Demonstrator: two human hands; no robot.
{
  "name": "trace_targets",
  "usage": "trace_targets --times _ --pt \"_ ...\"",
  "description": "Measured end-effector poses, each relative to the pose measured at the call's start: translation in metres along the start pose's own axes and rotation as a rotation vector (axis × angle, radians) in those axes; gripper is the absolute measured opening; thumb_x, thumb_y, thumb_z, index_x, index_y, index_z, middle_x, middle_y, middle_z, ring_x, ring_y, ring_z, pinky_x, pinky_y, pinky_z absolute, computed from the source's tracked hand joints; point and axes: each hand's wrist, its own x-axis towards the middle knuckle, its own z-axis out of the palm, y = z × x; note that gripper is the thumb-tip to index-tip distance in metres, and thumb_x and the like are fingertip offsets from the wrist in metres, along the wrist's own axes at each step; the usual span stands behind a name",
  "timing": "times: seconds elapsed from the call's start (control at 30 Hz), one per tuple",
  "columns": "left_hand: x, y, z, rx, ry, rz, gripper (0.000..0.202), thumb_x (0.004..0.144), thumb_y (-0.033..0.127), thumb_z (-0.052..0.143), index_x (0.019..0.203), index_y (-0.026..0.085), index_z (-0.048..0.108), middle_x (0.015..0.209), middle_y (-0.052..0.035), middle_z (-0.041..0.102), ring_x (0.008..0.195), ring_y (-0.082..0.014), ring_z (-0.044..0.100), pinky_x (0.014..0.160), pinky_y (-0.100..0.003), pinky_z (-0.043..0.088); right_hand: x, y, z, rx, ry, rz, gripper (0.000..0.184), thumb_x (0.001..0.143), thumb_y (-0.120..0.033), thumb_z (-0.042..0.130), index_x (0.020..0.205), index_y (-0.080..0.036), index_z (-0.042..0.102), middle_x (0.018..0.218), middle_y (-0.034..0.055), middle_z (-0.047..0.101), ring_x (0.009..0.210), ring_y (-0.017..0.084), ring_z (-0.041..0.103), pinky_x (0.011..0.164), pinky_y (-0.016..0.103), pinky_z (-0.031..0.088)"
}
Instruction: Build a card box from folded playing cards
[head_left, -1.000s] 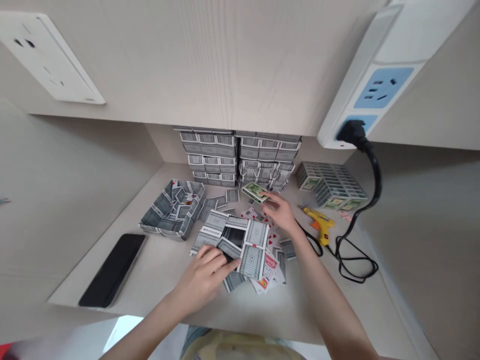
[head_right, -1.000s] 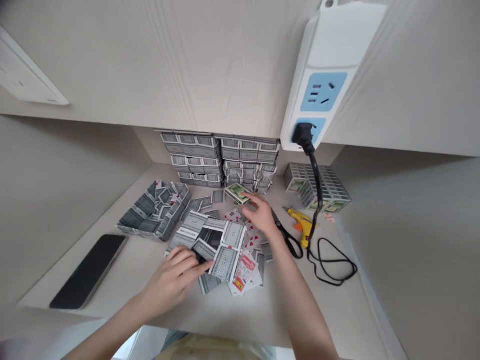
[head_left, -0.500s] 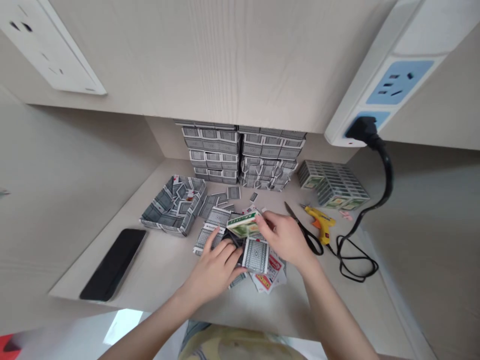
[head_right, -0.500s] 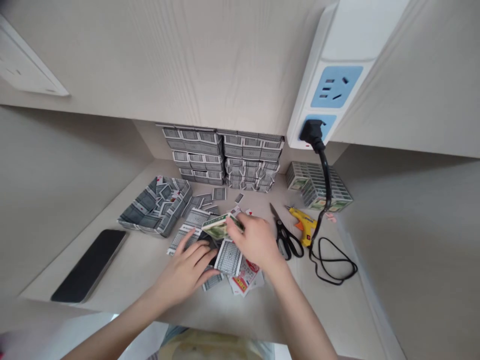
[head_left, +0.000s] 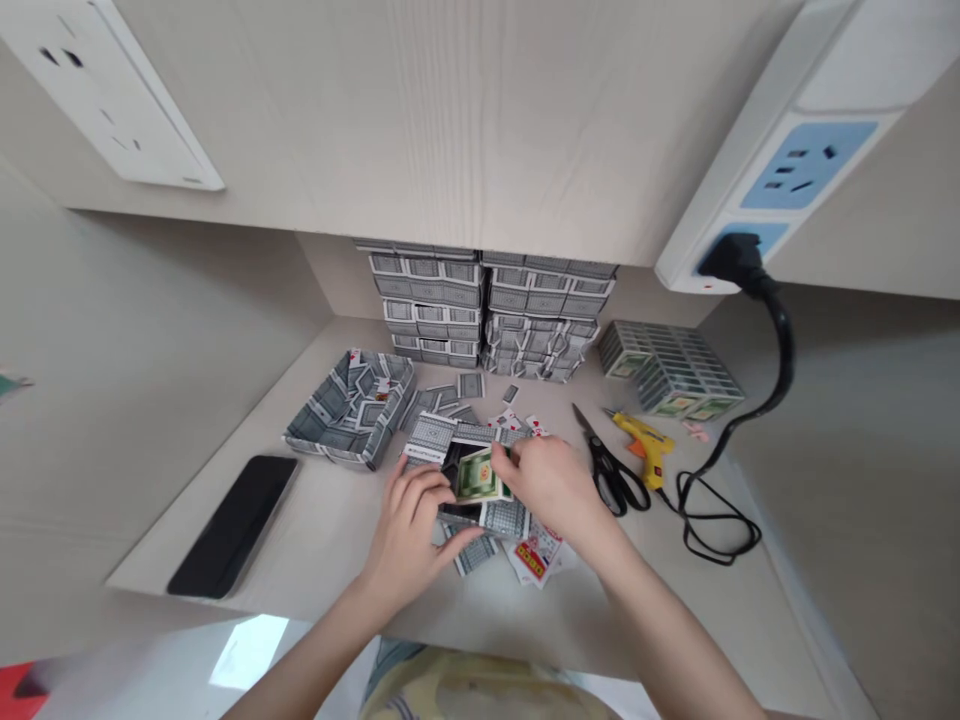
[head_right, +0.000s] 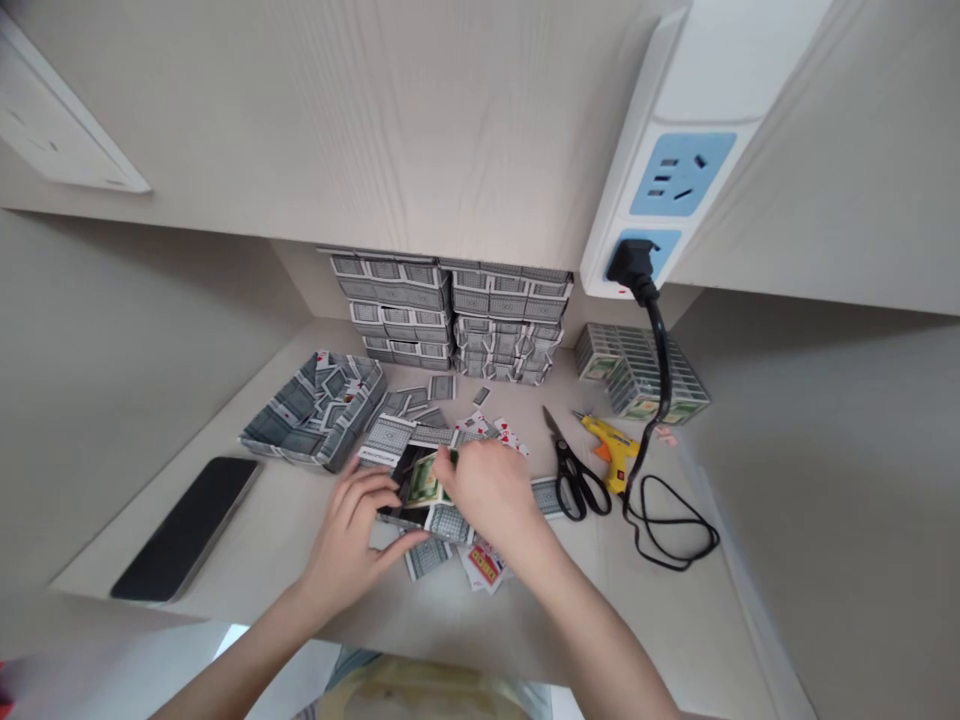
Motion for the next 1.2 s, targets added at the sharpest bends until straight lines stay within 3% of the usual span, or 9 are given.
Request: trace_targets --times 0.27,0.43,0.5,0.57,0.63,0.77,0.93,1.07,1.2 --pt "0.001 -0.008 -0.011 0.007 0.029 -0.186 0.048 0.068 0.038 0.065 0.107 0.020 0.045 0.110 -0.0101 0.046 0.110 -0.0260 0.042 0.095 -0.046 0.035 -0.005 -0.017 0.014 -0.034 -0.068 -0.107 0.047 0.087 -0.044 0.035 0.069 -0.016 0.067 0.065 0.0119 0.068 0.064 0.023 0.065 0.056 0.028 0.043" --pt "-0.005 -0.026 -0.015 -0.073 0.081 -0.571 0.057 0.069 0.043 0.061 0.116 0.018 0.041 0.116 -0.0120 0.045 0.111 -0.0267 0.043 0.093 -0.044 0.037 -0.010 0.014 0.012 0.025 0.063 0.074 0.042 0.084 -0.052 0.036 0.078 -0.020 0.063 0.066 0.0078 0.066 0.066 0.023 0.064 0.056 0.029 0.043" --pt "-0.009 -0.029 -0.013 -0.225 0.020 -0.773 0.062 0.070 0.047 0.059 0.120 0.016 0.039 0.118 -0.0132 0.047 0.109 -0.0271 0.047 0.090 -0.043 0.040 -0.014 0.028 0.018 0.105 0.127 0.157 0.039 0.084 -0.050 0.038 0.093 -0.018 0.059 0.083 0.0104 0.067 0.077 0.024 0.064 0.061 0.029 0.044" --pt "-0.012 -0.027 -0.010 -0.431 -0.072 -0.935 0.058 0.072 0.048 0.055 0.119 0.017 0.041 0.115 -0.0118 0.053 0.106 -0.0267 0.051 0.090 -0.042 0.040 -0.018 0.039 0.027 0.223 0.080 0.205 0.047 0.082 -0.051 0.042 0.110 -0.015 0.053 0.096 0.0139 0.065 0.083 0.027 0.063 0.064 0.032 0.045" --pt "-0.013 -0.022 -0.007 -0.616 -0.118 -1.006 0.051 0.073 0.048 0.053 0.114 0.018 0.046 0.111 -0.0095 0.058 0.106 -0.0257 0.053 0.093 -0.040 0.038 -0.021 0.044 0.038 0.412 -0.002 0.170 0.053 0.081 -0.051 0.042 0.121 -0.016 0.045 0.100 0.0132 0.064 0.089 0.027 0.062 0.068 0.035 0.047" --pt "-0.010 -0.007 -0.007 -0.799 0.010 -1.044 0.050 0.070 0.043 0.060 0.111 0.019 0.048 0.114 -0.0082 0.057 0.106 -0.0242 0.053 0.093 -0.038 0.040 -0.020 0.046 0.052 0.732 -0.064 0.095 0.056 0.083 -0.049 0.040 0.131 -0.021 0.035 0.112 0.0097 0.061 0.101 0.026 0.058 0.081 0.040 0.046" --pt "0.006 -0.007 -0.013 -1.005 0.209 -1.041 0.052 0.071 0.038 0.061 0.119 0.030 0.043 0.127 -0.0038 0.048 0.113 -0.0232 0.048 0.088 -0.036 0.045 -0.012 0.044 0.043 0.979 0.087 0.028 0.057 0.083 -0.045 0.043 0.135 -0.025 0.029 0.126 0.0066 0.051 0.117 0.023 0.045 0.097 0.043 0.037" --pt "0.039 -0.025 -0.018 -1.162 0.299 -0.904 0.052 0.075 0.037 0.057 0.124 0.036 0.039 0.130 -0.0016 0.045 0.112 -0.0230 0.049 0.081 -0.036 0.049 -0.001 0.038 0.018 1.124 0.155 -0.123 0.055 0.084 -0.043 0.044 0.134 -0.028 0.030 0.135 0.0036 0.041 0.122 0.022 0.040 0.098 0.041 0.038" --pt "0.089 -0.049 -0.023 -1.218 0.459 -0.640 0.048 0.075 0.035 0.056 0.121 0.035 0.043 0.122 -0.0026 0.052 0.109 -0.0223 0.051 0.078 -0.037 0.051 0.025 0.030 -0.009 1.082 0.241 -0.365 0.086 0.071 -0.041 0.063 0.138 -0.032 0.010 0.144 0.0024 0.023 0.128 0.024 0.030 0.096 0.044 0.039"
